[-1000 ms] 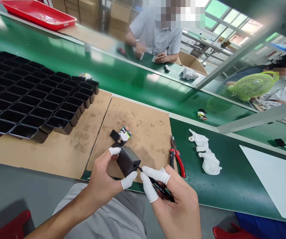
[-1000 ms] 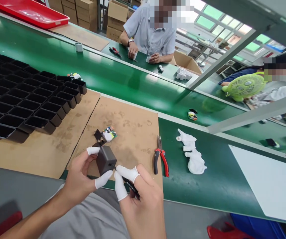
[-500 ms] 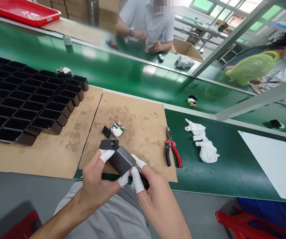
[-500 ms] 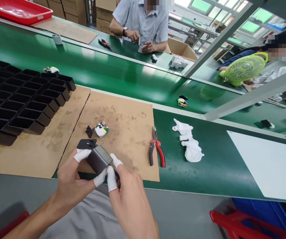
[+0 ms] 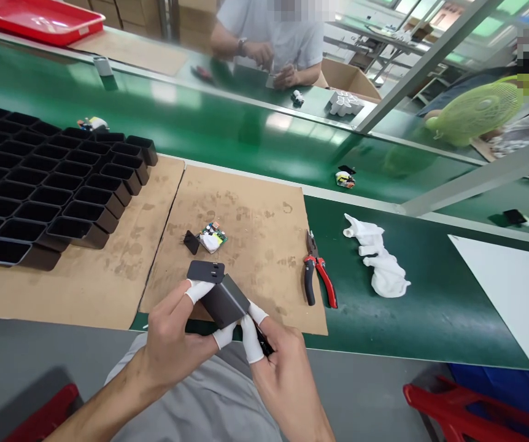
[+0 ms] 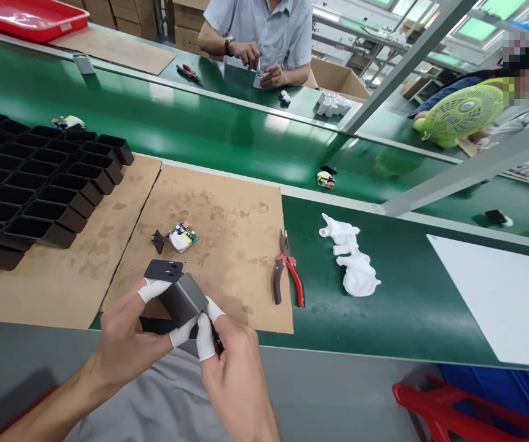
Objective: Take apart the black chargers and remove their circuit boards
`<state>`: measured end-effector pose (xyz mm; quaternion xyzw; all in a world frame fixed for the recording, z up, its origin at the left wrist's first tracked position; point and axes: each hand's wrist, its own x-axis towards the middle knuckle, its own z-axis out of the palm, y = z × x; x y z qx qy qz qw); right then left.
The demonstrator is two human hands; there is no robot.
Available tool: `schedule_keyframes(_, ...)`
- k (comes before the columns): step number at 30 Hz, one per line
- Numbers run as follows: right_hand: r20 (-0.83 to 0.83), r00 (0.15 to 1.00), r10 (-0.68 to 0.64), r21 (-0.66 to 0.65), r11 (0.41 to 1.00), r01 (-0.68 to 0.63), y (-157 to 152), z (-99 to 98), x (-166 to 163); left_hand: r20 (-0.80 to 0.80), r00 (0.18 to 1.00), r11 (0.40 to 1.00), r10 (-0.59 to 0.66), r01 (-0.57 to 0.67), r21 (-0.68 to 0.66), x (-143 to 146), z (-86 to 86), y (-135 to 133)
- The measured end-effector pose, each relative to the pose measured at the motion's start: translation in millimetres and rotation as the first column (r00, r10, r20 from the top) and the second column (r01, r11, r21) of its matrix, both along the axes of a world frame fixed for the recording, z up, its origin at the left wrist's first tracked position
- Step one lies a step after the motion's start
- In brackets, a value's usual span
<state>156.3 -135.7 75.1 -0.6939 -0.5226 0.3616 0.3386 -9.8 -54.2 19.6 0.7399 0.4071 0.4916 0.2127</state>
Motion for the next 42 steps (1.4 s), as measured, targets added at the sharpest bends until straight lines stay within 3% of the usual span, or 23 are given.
schedule_keyframes(4, 0.002, 1.000, -0.017, 0.033, 0.999, 0.017, -5.2, -4.6, 0.8, -0.045, 0.997, 0.998, -0.057, 0.058, 0.036, -3.1, -2.9, 0.2)
schedule_keyframes(11, 0.024, 0.999, -0.047, 0.047, 0.998, 0.046, -10.9, -13.7, 1.2, 0.008, 0.994, 0.994, -0.110, 0.109, 0.030, -0.8, 1.2, 0.4)
schedule_keyframes(13, 0.042, 0.998, -0.043, 0.039, 0.998, 0.042, -14.0, -9.8, 8.2, 0.051, 0.990, 0.991, -0.131, 0.132, -0.013, 2.7, 6.8, 1.3)
schedule_keyframes(15, 0.073, 0.997, -0.004, 0.017, 1.000, 0.003, -18.8, -2.1, 20.4, 0.110, 0.984, 0.975, -0.137, 0.154, -0.159, 4.8, 12.6, 3.6)
schedule_keyframes(17, 0.108, 0.994, 0.037, 0.015, 0.999, -0.038, -22.9, 6.2, 34.8, 0.230, 0.967, 0.900, -0.107, 0.193, -0.391, 4.3, 17.2, 8.0)
schedule_keyframes(19, 0.166, 0.986, 0.006, 0.048, 0.999, -0.014, -22.2, 11.5, 46.4, 0.399, 0.916, 0.755, -0.033, 0.284, -0.591, 1.7, 20.8, 14.0)
schedule_keyframes(22, 0.298, 0.944, -0.145, 0.166, 0.981, 0.098, -5.3, 10.5, 54.1, 0.593, 0.801, 0.563, 0.077, 0.457, -0.689, -3.0, 26.3, 22.2)
schedule_keyframes(24, 0.374, 0.906, -0.197, 0.238, 0.965, 0.111, 16.1, 4.4, 55.5, 0.644, 0.757, 0.502, 0.114, 0.515, -0.694, -4.7, 30.6, 24.9)
schedule_keyframes(27, 0.495, 0.833, -0.249, 0.309, 0.946, 0.099, 53.4, -10.4, 59.5, 0.656, 0.742, 0.472, 0.138, 0.534, -0.702, -4.3, 35.8, 24.6)
schedule_keyframes(31, 0.662, 0.681, -0.312, 0.373, 0.926, 0.062, 84.5, -35.6, 67.3, 0.653, 0.741, 0.483, 0.156, 0.519, -0.705, -2.3, 35.4, 23.1)
schedule_keyframes(33, 0.675, 0.659, -0.333, 0.425, 0.905, 0.022, 87.2, -45.8, 68.9, 0.649, 0.744, 0.489, 0.160, 0.511, -0.707, -1.8, 32.9, 23.2)
schedule_keyframes(36, 0.621, 0.675, -0.399, 0.559, 0.829, -0.024, 83.4, -52.0, 69.0, 0.629, 0.766, 0.512, 0.133, 0.490, -0.705, 0.0, 28.8, 22.9)
schedule_keyframes(37, 0.595, 0.686, -0.418, 0.603, 0.797, -0.038, 81.9, -51.3, 68.5, 0.608, 0.786, 0.542, 0.112, 0.464, -0.700, 1.4, 27.6, 22.4)
schedule_keyframes(39, 0.533, 0.747, -0.397, 0.662, 0.746, -0.076, 79.3, -46.7, 66.1, 0.495, 0.867, 0.671, 0.064, 0.330, -0.664, 5.4, 25.5, 21.0)
schedule_keyframes(42, 0.460, 0.847, -0.266, 0.679, 0.721, -0.142, 72.3, -35.2, 53.5, 0.152, 0.981, 0.910, 0.119, -0.047, -0.411, 13.3, 21.3, 19.3)
